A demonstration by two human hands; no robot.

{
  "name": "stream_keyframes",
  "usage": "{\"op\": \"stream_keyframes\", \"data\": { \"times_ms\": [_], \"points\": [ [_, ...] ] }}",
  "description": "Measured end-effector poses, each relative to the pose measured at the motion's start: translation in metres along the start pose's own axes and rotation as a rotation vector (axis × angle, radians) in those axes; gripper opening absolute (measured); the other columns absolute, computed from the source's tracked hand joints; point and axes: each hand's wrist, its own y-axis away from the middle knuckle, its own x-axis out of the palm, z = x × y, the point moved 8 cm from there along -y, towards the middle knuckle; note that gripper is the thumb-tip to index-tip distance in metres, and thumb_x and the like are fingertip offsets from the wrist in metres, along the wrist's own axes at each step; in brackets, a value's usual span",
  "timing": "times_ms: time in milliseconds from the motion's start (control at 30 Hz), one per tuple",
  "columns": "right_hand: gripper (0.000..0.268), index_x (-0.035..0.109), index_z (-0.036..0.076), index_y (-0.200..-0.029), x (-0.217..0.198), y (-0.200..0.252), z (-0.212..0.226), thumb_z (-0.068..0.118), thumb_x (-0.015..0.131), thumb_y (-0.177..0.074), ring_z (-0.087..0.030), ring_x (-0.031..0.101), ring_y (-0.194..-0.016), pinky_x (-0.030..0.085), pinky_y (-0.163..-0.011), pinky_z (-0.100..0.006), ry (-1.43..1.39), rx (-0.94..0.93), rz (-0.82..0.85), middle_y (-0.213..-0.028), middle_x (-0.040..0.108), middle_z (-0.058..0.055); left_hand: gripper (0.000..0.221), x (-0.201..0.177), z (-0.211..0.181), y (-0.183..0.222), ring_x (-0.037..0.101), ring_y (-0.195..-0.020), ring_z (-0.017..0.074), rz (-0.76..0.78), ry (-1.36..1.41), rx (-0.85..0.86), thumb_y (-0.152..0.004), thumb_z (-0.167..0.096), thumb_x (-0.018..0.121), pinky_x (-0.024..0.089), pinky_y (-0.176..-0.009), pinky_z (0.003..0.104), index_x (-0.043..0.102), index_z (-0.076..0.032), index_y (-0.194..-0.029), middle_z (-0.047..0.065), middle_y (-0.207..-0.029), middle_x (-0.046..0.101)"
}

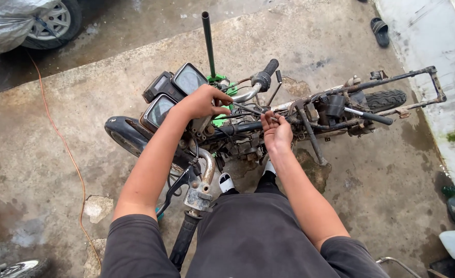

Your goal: Repairing a motorcycle by loosening and adjusting bolts on the front assembly and handlebars using a wrench and hammer

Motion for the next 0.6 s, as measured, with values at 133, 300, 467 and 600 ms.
{"op": "stream_keyframes", "data": {
  "times_ms": [133,300,467,600],
  "points": [
    [0.026,0.052,0.0,-0.099,-0.001,0.021,-0.014,0.018,0.037,-0.112,-0.035,0.076,-0.101,0.064,-0.099,-0.052,0.01,-0.002,0.02,-0.108,0.073,-0.027,0.017,0.004,0.015,-0.004,0.072,-0.083,0.0297,-0.003,-0.128,0.033,-0.088,-0.022,0.083,0.057,-0.083,0.041,0.082,-0.021,-0.105,0.007,-0.091,0.078],
    [0.024,0.062,0.001,-0.111,0.013,0.086,-0.007,0.024,0.055,-0.108,-0.032,0.077,-0.099,0.065,-0.092,-0.047,0.37,-0.061,0.154,-0.115,0.074,-0.024,0.016,0.01,0.021,-0.004,0.074,-0.091,0.0286,0.019,-0.281,0.121,-0.097,-0.013,0.073,0.057,-0.089,0.04,0.081,-0.012,-0.111,0.01,-0.097,0.077],
    [0.018,0.071,0.005,-0.11,0.006,0.134,-0.01,0.02,0.062,-0.104,-0.028,0.079,-0.08,0.068,-0.074,-0.042,0.608,-0.071,0.199,-0.103,0.077,-0.021,0.012,0.017,0.03,-0.01,0.072,-0.09,0.038,0.061,-0.29,0.173,-0.096,-0.019,0.072,0.057,-0.083,0.048,0.079,-0.012,-0.104,0.014,-0.095,0.076],
    [0.019,0.074,0.0,-0.11,0.009,0.162,-0.036,0.014,0.069,-0.099,-0.036,0.078,-0.069,0.068,-0.062,-0.049,0.794,0.018,0.337,-0.096,0.076,-0.03,0.011,0.017,0.015,-0.004,0.071,-0.091,0.0403,0.088,-0.32,0.206,-0.095,-0.017,0.07,0.057,-0.083,0.05,0.078,-0.011,-0.1,0.014,-0.094,0.075]
  ]
}}
